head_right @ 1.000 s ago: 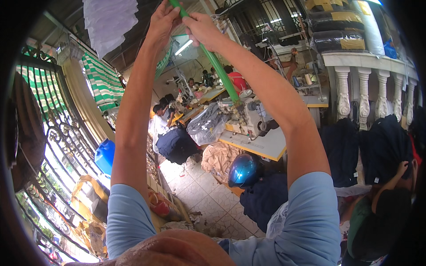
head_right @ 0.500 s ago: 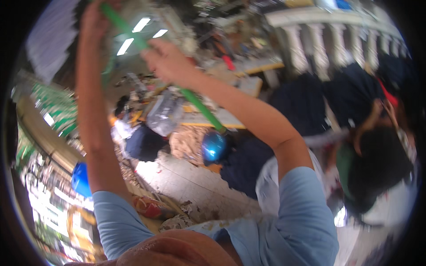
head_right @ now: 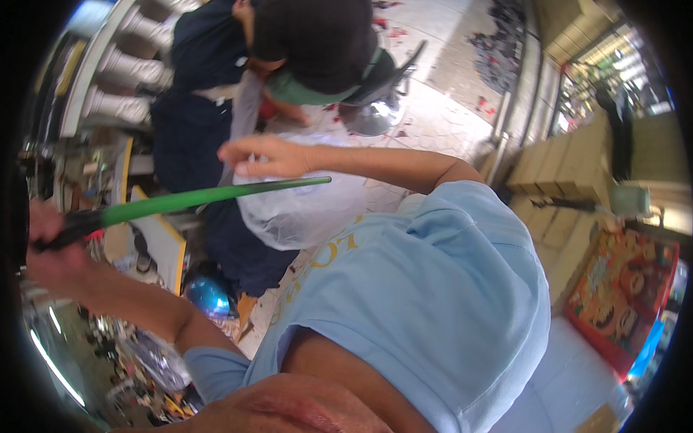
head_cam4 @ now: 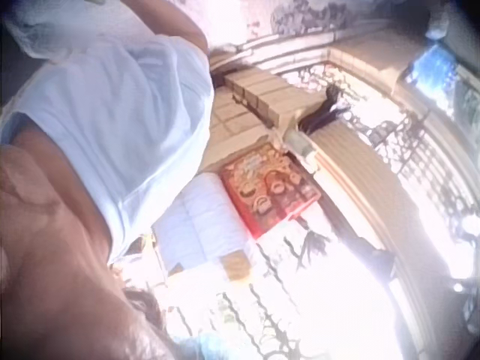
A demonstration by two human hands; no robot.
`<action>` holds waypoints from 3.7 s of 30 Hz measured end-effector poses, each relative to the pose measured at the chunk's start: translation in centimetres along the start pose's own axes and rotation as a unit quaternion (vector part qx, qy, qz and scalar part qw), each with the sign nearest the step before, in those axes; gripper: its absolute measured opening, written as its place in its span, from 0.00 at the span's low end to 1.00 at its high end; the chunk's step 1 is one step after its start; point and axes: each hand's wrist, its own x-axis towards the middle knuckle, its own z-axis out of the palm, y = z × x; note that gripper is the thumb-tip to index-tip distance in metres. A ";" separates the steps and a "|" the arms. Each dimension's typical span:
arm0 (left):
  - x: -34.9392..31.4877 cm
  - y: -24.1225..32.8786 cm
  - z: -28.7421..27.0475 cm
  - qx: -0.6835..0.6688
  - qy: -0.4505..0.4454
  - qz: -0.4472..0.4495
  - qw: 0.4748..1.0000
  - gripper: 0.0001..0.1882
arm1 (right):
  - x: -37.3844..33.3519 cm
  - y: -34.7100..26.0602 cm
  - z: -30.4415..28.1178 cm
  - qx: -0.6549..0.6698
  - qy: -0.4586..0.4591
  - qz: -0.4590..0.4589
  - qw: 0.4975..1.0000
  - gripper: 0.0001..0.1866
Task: The person takes white tank tops from a plastic bag, places them on black plastic hangers, and hangs them onto a metal rack using a long reach pole in a garment workshop.
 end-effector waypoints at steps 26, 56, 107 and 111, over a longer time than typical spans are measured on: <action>-21.6 -57.4 46.8 0.305 -0.384 -0.071 0.869 0.25 | -38.6 -14.0 -14.7 -0.171 0.722 0.220 0.633 0.09; -48.3 -69.6 -13.3 0.528 -0.095 -0.691 0.485 0.20 | -43.7 2.1 -2.6 0.064 0.353 0.706 0.610 0.13; 1.1 -0.5 1.2 0.460 -0.125 -0.151 0.866 0.12 | -1.5 -30.8 -14.1 -0.407 -0.136 0.274 0.860 0.22; 2.7 -1.6 2.7 0.358 -0.311 -0.010 0.880 0.11 | -0.6 -36.9 -11.2 -0.460 -0.179 0.373 0.786 0.20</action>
